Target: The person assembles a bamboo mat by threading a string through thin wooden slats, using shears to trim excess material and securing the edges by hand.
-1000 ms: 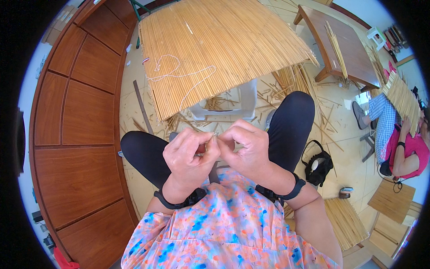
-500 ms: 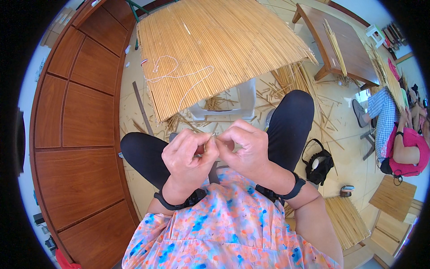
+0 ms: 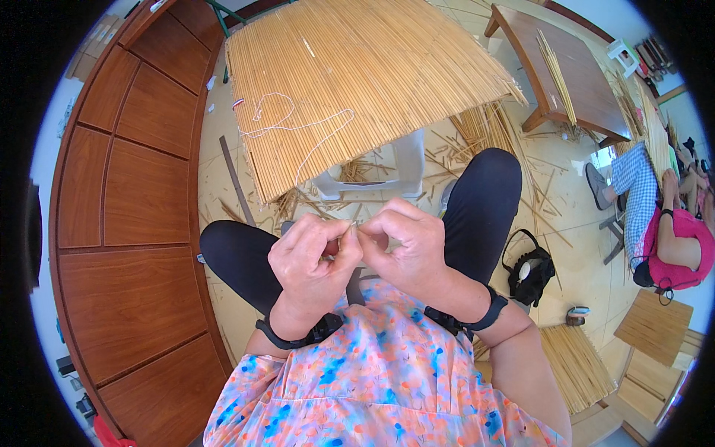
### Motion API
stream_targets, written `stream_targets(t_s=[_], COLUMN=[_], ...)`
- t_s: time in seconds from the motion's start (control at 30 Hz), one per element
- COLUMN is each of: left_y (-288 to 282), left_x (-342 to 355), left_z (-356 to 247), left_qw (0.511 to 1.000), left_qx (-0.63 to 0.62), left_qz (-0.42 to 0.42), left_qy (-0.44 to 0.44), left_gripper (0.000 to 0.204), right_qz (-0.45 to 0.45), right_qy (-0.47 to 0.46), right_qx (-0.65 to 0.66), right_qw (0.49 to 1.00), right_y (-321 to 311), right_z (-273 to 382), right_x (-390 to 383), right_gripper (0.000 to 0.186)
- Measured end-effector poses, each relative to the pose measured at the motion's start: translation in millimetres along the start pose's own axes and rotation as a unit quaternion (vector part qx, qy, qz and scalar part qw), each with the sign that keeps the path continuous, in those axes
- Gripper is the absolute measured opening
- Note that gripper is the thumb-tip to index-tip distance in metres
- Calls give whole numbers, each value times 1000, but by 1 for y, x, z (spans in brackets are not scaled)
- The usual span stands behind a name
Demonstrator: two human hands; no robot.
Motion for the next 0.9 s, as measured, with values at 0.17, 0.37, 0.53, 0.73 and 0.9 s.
stream_targets(t_s=[0.17,0.37,0.53,0.73,0.9], left_y=[-2,-4,-4,-3,-2], left_x=[0,-1,0,0,1], left_z=[-1,0,-2,1,1], left_qw=[1000,1000,1000,1000,999], left_qx=[1,-10,-12,-25,-36], left_qz=[-14,-23,-14,-2,14], left_qy=[5,-3,-6,-15,-31], left_gripper=[14,14,14,15,14], right_qz=[-3,1,2,0,-5], right_qy=[-1,-3,2,3,7], right_qx=[-4,4,-2,5,11], right_qw=[1000,1000,1000,1000,1000], right_y=[0,2,2,2,2], right_z=[1,0,1,-1,-2], right_x=[0,-1,0,-1,-1], right_gripper=[13,14,14,13,13])
Point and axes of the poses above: each hand's wrist, its own x-axis towards the middle knuckle, its own y-axis out of the palm, z = x × y, the point moved 10 cm from there along x, towards the middle knuckle, and after that the axes turned 4 degrees about -y, right-handed, at the moved point
